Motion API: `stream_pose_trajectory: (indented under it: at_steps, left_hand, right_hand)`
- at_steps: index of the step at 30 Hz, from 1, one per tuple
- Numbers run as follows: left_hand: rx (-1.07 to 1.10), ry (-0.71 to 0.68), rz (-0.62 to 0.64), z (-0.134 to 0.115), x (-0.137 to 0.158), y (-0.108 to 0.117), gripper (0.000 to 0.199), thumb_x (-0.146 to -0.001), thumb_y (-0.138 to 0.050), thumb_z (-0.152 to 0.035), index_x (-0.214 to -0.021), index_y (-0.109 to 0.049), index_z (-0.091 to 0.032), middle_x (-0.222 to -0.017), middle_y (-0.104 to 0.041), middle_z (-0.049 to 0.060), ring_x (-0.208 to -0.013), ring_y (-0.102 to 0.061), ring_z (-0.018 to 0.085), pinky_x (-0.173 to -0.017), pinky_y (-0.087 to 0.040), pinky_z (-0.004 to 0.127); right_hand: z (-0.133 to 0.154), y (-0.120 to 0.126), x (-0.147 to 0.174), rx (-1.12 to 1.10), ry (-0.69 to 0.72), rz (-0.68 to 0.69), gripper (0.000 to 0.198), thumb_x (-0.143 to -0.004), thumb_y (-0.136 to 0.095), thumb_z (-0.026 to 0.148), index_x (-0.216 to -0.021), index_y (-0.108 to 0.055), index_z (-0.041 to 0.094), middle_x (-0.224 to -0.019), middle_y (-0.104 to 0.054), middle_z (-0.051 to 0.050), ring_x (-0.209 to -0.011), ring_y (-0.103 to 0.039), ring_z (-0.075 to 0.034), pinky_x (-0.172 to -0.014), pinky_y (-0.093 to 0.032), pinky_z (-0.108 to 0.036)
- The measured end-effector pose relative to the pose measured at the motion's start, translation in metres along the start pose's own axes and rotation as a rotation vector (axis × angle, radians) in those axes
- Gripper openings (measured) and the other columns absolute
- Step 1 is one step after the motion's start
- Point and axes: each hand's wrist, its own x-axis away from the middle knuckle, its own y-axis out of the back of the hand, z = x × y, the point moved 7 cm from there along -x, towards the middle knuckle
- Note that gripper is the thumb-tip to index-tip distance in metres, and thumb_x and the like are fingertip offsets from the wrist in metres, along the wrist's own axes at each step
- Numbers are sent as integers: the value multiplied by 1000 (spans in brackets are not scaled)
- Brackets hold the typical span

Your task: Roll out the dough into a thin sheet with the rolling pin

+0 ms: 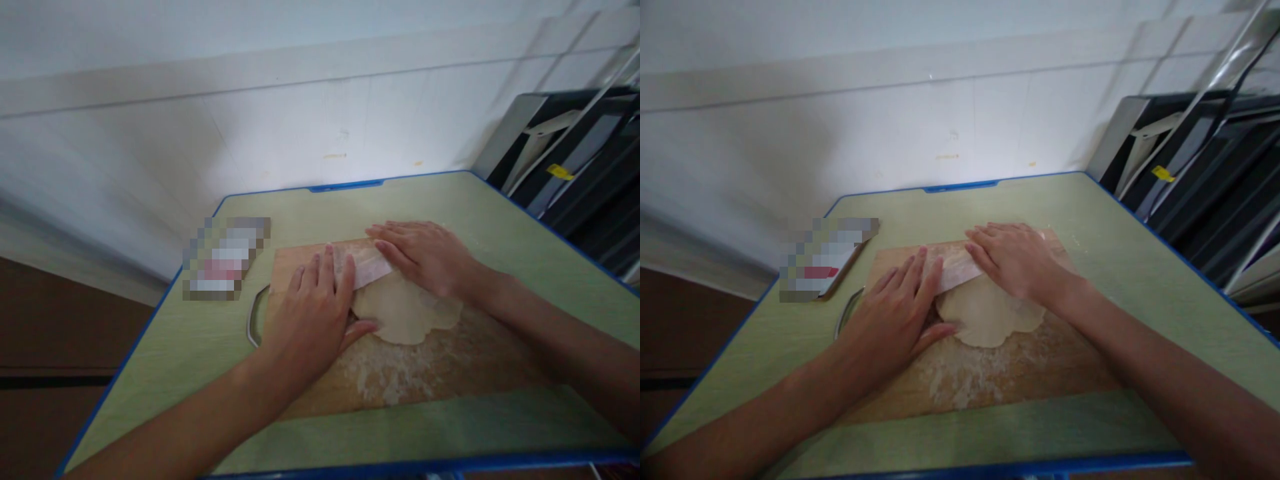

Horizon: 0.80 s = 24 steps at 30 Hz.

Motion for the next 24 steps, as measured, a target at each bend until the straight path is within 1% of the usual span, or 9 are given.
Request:
stream_pose_trajectory:
  at_steps: [3, 7, 9, 12, 16, 21, 24]
  left_hand:
    - [60, -9, 22, 12, -11, 0, 78, -83, -41, -67, -132, -39, -7, -139, -42, 27, -129, -41, 37, -101, -39, 49]
    - [183, -47, 46, 25, -22, -3, 58, -91, -36, -56, -125, -44, -10, -128, -53, 19, -123, -48, 30, -100, -40, 43]
    - [227, -49, 50, 31, -26, -4, 49, -94, -36, -50, -122, -47, -12, -123, -55, 16, -120, -49, 28, -100, -40, 43]
    - [238, -30, 68, 39, -32, -8, 40, -96, -34, -44, -116, -49, -13, -117, -56, 14, -115, -51, 27, -97, -40, 44]
    - [244, -22, 95, 44, -39, -11, 36, -98, -31, -41, -107, -53, -13, -106, -58, 11, -103, -54, 24, -92, -42, 42]
    - [225, -31, 102, 48, -47, -13, 40, -99, -27, -40, -102, -55, -12, -96, -60, 10, -90, -57, 22, -85, -45, 39]
    - [176, -57, 80, 54, -50, -15, 44, -99, -24, -39, -97, -58, -11, -91, -61, 9, -86, -58, 22, -82, -46, 38]
  right_hand:
    - [-4, -7, -15, 24, -24, 64, 52, -96, -17, 35, -121, -59, 15, -128, -60, -10, -121, -52, -24, -100, -39, -41]
    - [-10, -16, -34, 32, -52, 126, 47, -95, -21, 32, -114, -62, 19, -124, -62, -8, -120, -53, -22, -97, -40, -38]
    - [-11, -18, -42, 33, -60, 158, 44, -94, -24, 31, -114, -61, 19, -125, -62, -8, -120, -53, -22, -97, -39, -38]
    - [-12, -19, -51, 35, -86, 188, 43, -93, -25, 30, -114, -60, 17, -126, -61, -10, -118, -53, -23, -96, -40, -39]
    - [-13, -19, -57, 32, -114, 210, 42, -93, -26, 30, -114, -59, 17, -125, -61, -11, -117, -54, -24, -93, -41, -40]
    - [-16, -21, -63, 16, -151, 242, 36, -92, -32, 28, -111, -61, 20, -122, -63, -8, -115, -55, -23, -92, -41, -38]
    - [-19, -25, -72, 4, -183, 258, 35, -90, -34, 28, -112, -61, 19, -125, -61, -10, -115, -55, -24, -92, -41, -37]
